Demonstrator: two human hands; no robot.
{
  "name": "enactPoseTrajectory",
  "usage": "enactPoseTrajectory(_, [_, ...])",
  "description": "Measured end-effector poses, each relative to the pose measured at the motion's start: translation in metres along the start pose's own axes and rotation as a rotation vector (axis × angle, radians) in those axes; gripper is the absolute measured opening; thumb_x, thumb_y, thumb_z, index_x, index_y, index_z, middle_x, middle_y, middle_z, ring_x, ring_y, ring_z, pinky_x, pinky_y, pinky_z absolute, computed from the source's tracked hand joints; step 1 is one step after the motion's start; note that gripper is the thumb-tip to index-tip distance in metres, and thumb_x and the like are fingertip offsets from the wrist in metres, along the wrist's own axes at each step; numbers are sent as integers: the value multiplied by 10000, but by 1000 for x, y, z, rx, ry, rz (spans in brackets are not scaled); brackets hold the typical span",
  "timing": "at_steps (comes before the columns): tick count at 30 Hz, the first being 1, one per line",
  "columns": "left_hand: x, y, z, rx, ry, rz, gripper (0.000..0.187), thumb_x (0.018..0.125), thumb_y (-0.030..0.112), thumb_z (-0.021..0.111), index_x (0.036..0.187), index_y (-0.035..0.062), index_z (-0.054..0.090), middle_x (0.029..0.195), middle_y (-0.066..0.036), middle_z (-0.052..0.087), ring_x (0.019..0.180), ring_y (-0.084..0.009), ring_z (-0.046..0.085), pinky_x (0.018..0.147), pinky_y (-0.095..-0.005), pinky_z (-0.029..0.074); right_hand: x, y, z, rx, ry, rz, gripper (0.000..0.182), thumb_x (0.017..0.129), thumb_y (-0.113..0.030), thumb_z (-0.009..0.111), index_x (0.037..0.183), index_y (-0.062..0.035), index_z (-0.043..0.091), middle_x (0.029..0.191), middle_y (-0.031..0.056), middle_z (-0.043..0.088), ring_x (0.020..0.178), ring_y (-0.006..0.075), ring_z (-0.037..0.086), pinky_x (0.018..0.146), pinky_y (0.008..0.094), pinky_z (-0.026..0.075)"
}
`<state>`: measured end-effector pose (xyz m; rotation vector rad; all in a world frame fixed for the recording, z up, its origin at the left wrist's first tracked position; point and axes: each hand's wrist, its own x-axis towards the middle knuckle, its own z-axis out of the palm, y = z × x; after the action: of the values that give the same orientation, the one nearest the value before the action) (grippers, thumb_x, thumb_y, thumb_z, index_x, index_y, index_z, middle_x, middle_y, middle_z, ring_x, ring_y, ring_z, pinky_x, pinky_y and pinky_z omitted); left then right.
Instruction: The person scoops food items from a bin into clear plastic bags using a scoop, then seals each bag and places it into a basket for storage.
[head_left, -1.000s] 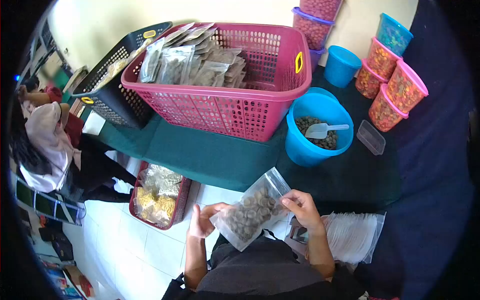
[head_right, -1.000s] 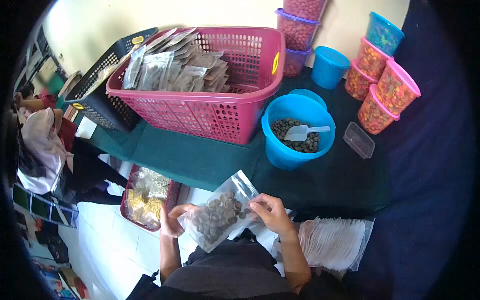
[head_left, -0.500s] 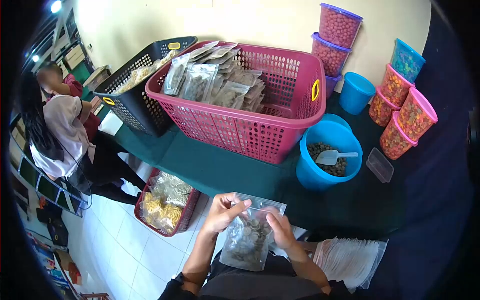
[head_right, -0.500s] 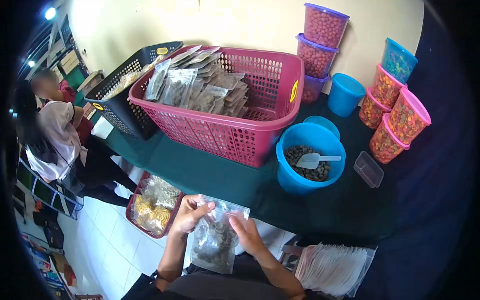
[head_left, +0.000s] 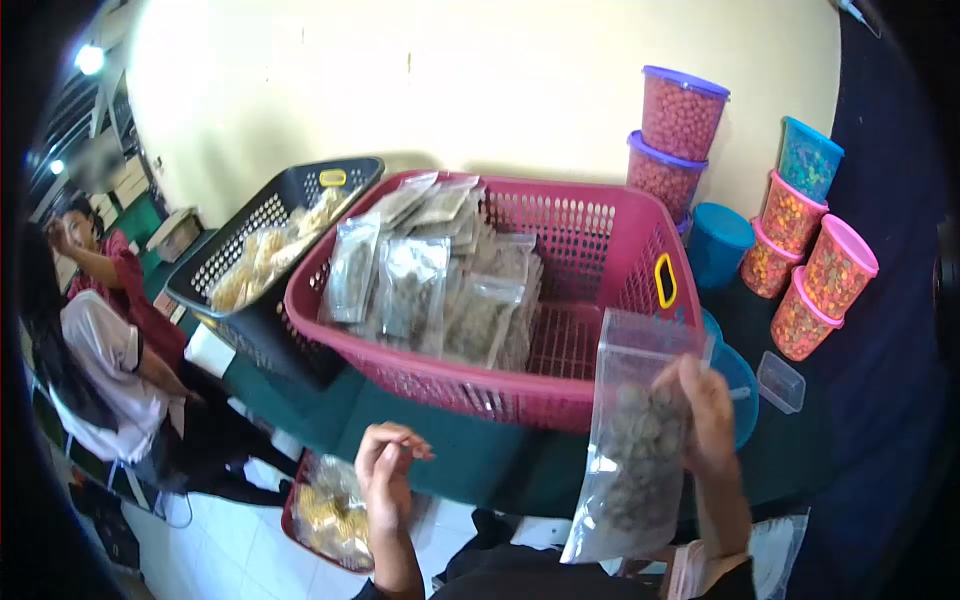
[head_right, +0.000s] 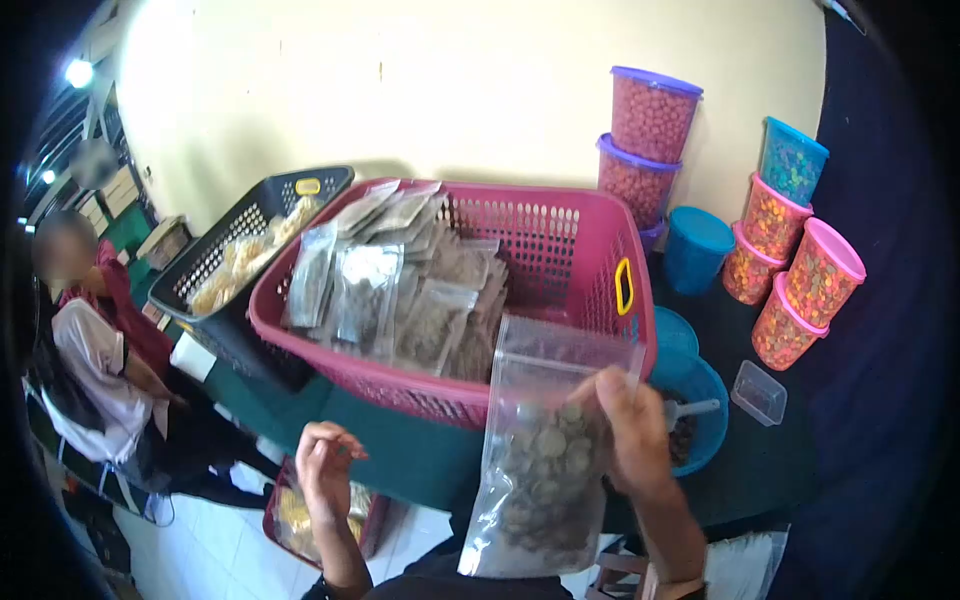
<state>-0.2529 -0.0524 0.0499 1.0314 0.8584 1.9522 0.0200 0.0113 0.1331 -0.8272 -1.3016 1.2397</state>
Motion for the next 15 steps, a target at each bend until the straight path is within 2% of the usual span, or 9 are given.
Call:
enactPoseTrajectory(3, [36,-1,-31,126,135,164,168,822,190,456,811,24,437,740,-87,460,678,-158,480,608,-274,423,77,-18,6,-266,-60,-112,345,887,-290,405,758,-13,564,708,22,558,654,64,507,620,206,398])
enactPoseTrajectory(5, [55,0,-46,150,253,226,150,824,170,448,787,26,428,735,-83,453,679,-152,467,607,-262,413,135,-21,11,-271,-106,-4,348,876,-323,427,764,-26,570,711,9,559,660,61,502,638,208,396])
enactPoseTrajectory(7, [72,-7,-73,189,267,326,144,828,156,437,764,28,417,726,-75,441,676,-144,454,611,-257,402,187,-17,24,-256,-44,71,353,863,-351,447,767,-39,580,710,5,558,665,66,506,648,213,397])
enactPoseTrajectory(9, [85,-14,-96,197,356,349,143,829,156,434,753,37,413,727,-60,421,688,-133,445,615,-257,390,245,14,20,-279,-14,53,364,852,-371,462,774,-38,585,725,15,562,660,82,513,632,227,404])
enactPoseTrajectory(11, [97,-19,-113,210,421,382,156,827,171,442,764,32,409,715,-64,407,689,-132,429,616,-254,388,296,55,13,-319,34,159,382,838,-391,478,791,-28,587,711,24,554,634,99,522,585,257,420])
enactPoseTrajectory(13, [105,-28,-137,163,432,365,118,838,168,430,784,66,407,733,-41,421,682,-120,433,611,-249,369,324,96,20,-333,104,110,356,825,-415,486,797,-67,560,697,19,535,614,116,520,589,305,446])
enactPoseTrajectory(15, [114,-38,-152,171,471,382,126,841,174,427,770,72,404,698,-26,397,630,-104,391,576,-236,336,340,124,26,-365,192,294,378,808,-446,496,812,-74,560,722,35,533,644,161,534,614,373,447])
